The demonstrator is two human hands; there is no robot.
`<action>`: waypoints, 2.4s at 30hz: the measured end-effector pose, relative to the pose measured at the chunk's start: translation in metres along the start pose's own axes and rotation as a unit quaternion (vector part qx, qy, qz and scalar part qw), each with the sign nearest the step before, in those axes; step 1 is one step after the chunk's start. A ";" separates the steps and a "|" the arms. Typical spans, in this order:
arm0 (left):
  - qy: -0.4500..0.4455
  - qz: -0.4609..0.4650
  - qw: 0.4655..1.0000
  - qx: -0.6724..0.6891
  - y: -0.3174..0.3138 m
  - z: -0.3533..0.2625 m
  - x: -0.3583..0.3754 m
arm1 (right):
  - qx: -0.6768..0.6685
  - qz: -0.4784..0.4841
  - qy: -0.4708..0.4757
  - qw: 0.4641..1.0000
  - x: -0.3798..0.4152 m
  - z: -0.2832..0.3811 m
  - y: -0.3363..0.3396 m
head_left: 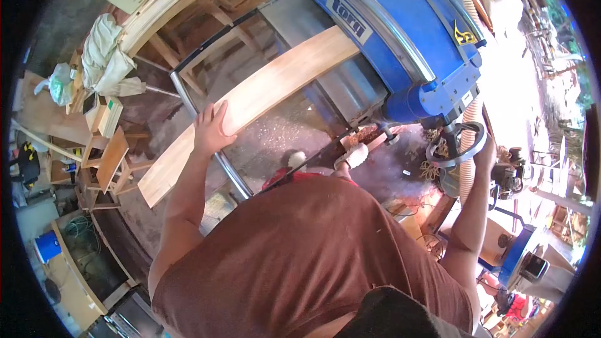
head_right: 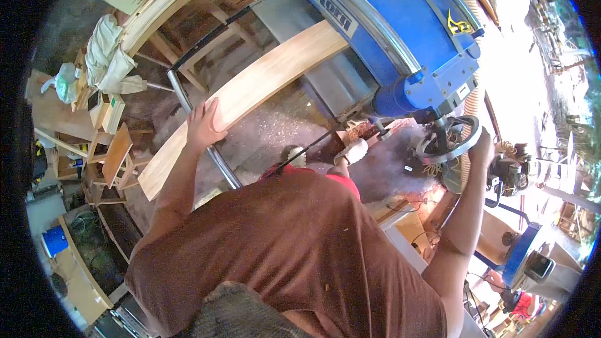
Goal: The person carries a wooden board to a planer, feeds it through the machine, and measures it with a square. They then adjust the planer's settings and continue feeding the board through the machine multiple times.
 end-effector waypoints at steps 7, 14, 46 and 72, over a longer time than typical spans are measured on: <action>-0.003 -0.014 1.000 -0.011 0.009 -0.006 -0.006 | 0.033 -0.027 -0.041 0.998 0.051 0.015 0.034; -0.001 -0.012 1.000 0.022 0.006 -0.009 -0.002 | 0.054 0.022 -0.070 0.996 0.081 0.013 0.021; -0.005 0.003 1.000 0.008 0.028 0.033 0.064 | -0.002 -0.039 0.000 0.999 0.075 0.023 0.033; 0.176 -0.413 0.739 0.502 -0.020 0.119 -0.491 | -0.077 0.005 -0.019 0.997 0.078 0.023 0.028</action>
Point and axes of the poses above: each hand's wrist, its own x-axis away from the middle knuckle, its own y-axis out of the back of the hand, z = x × y, the point moved 1 cm from there along -x, towards the middle knuckle, and after that the axes turned 10 degrees about -y, right-handed, at the moved point
